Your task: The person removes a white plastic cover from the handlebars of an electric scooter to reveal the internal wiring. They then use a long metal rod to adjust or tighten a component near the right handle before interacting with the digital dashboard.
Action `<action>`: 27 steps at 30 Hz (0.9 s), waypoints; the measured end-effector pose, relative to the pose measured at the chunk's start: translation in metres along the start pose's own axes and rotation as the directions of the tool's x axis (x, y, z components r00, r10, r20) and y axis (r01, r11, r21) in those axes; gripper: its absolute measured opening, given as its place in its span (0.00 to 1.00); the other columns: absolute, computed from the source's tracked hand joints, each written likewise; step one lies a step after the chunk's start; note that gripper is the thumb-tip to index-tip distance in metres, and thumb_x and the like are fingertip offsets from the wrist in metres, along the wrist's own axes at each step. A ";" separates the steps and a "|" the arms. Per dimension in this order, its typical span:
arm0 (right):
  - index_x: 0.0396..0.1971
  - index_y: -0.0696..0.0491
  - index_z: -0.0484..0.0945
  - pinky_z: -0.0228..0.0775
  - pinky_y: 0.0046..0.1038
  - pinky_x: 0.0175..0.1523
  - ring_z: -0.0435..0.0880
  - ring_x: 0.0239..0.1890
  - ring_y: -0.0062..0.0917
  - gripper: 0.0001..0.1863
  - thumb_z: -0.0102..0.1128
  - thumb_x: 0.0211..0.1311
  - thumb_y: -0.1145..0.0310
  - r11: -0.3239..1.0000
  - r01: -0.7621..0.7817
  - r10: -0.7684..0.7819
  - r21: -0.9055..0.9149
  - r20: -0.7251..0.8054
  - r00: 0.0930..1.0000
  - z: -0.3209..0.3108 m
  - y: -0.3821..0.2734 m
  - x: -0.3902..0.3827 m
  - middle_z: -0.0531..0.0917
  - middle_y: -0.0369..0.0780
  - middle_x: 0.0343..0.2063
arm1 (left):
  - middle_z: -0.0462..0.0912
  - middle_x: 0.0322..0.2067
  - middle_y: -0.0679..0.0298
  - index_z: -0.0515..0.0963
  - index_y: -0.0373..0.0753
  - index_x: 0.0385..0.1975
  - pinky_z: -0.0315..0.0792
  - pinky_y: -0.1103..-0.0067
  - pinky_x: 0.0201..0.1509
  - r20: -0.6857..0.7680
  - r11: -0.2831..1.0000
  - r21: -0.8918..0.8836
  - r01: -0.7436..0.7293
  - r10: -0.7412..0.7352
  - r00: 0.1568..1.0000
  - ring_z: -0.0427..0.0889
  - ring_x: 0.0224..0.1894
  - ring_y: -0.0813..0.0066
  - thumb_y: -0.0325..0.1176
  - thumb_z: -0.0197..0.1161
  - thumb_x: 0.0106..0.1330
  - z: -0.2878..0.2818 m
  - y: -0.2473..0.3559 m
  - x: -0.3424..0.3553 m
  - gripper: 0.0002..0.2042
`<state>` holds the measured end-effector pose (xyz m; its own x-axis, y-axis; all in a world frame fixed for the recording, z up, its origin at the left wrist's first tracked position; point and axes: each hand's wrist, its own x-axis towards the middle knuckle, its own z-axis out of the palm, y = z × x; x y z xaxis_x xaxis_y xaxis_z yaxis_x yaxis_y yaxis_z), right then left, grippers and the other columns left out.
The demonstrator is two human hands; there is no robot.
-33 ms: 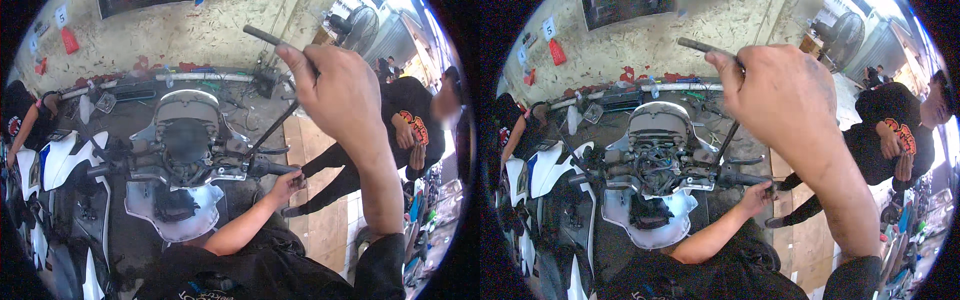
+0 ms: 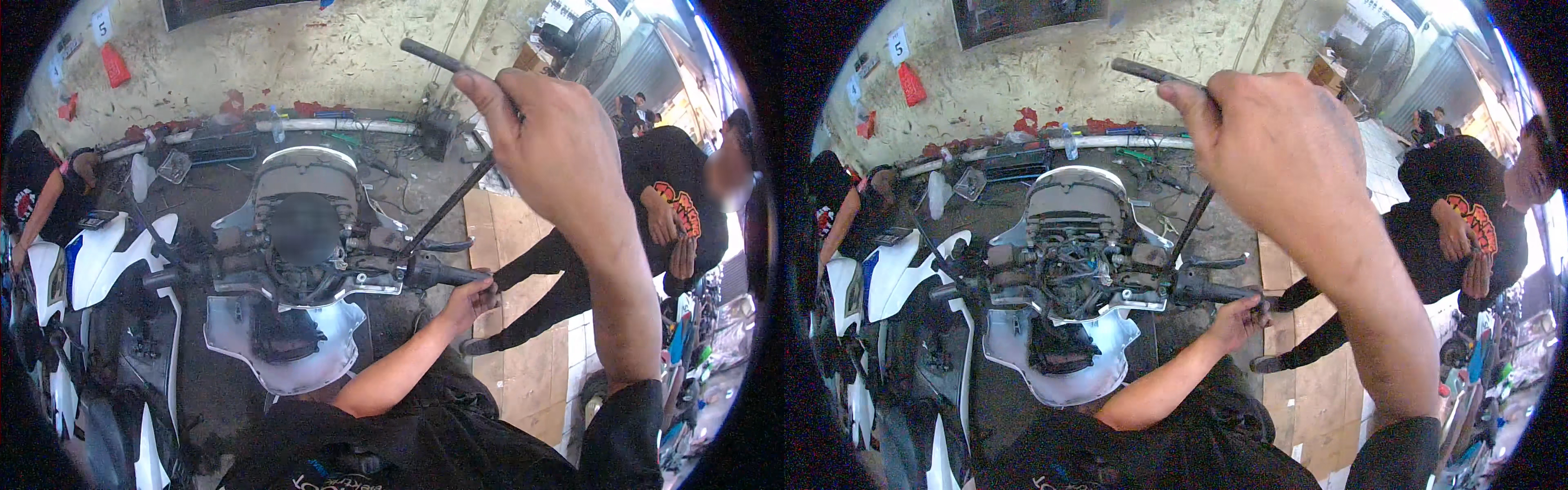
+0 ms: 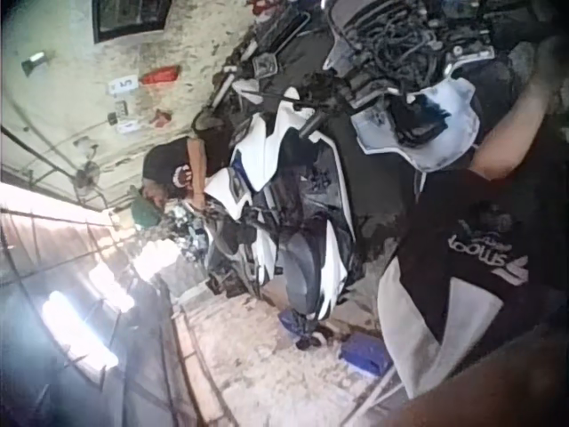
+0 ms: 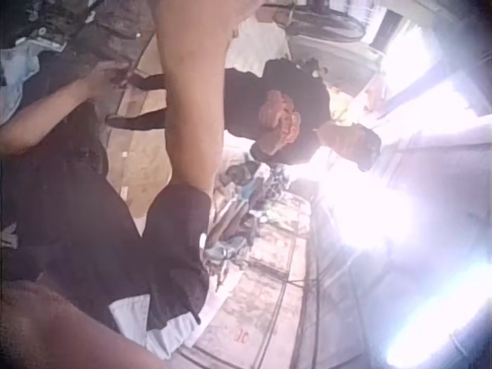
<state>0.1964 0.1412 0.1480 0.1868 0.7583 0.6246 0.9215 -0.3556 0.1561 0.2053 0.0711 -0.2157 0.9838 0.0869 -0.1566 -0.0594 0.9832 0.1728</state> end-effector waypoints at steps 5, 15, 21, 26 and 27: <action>0.17 0.60 0.75 0.56 0.28 0.22 0.61 0.14 0.23 0.23 0.64 0.62 0.56 0.986 0.096 -0.087 0.139 -0.063 0.994 -0.018 0.028 -0.009 0.66 0.41 0.10 | 0.84 0.36 0.65 0.78 0.40 0.39 0.79 0.70 0.44 -0.069 0.999 -0.011 -0.047 0.046 0.997 0.83 0.35 0.73 0.37 0.62 0.66 0.000 -0.002 -0.001 0.09; 0.11 0.52 0.66 0.59 0.36 0.21 0.70 0.15 0.38 0.16 0.67 0.46 0.71 0.855 0.438 -0.398 0.276 -0.192 0.897 0.011 0.041 -0.022 0.68 0.41 0.12 | 0.80 0.27 0.70 0.74 0.45 0.49 0.78 0.77 0.32 -0.078 0.989 0.087 -0.118 0.125 0.989 0.78 0.25 0.81 0.49 0.61 0.67 0.006 -0.003 0.002 0.18; 0.11 0.52 0.64 0.56 0.33 0.20 0.67 0.14 0.33 0.16 0.66 0.39 0.78 0.773 0.572 -0.497 0.274 -0.300 0.814 0.011 0.041 -0.011 0.67 0.39 0.11 | 0.78 0.32 0.70 0.76 0.48 0.49 0.77 0.74 0.37 -0.095 0.982 0.181 -0.062 0.080 0.992 0.79 0.34 0.78 0.52 0.58 0.67 0.010 -0.003 -0.001 0.18; 0.11 0.52 0.62 0.54 0.31 0.20 0.64 0.13 0.31 0.16 0.64 0.37 0.81 0.661 0.679 -0.568 0.321 -0.377 0.731 0.014 0.040 -0.003 0.64 0.38 0.10 | 0.77 0.24 0.69 0.76 0.47 0.41 0.74 0.75 0.33 -0.141 0.985 0.124 -0.120 0.137 0.980 0.71 0.19 0.81 0.56 0.61 0.64 0.014 -0.007 -0.001 0.19; 0.11 0.52 0.62 0.54 0.31 0.19 0.64 0.13 0.31 0.16 0.64 0.37 0.81 0.662 0.680 -0.571 0.315 -0.375 0.730 0.014 0.039 -0.002 0.63 0.38 0.10 | 0.77 0.24 0.69 0.76 0.48 0.40 0.75 0.74 0.33 -0.122 0.984 0.128 -0.125 0.140 0.983 0.71 0.19 0.81 0.56 0.61 0.64 0.014 -0.007 0.000 0.19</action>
<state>0.2370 0.1331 0.1426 -0.5180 0.5516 0.6538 0.8443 0.4523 0.2873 0.2079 0.0615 -0.2031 0.9376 0.2431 -0.2487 -0.1592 0.9358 0.3144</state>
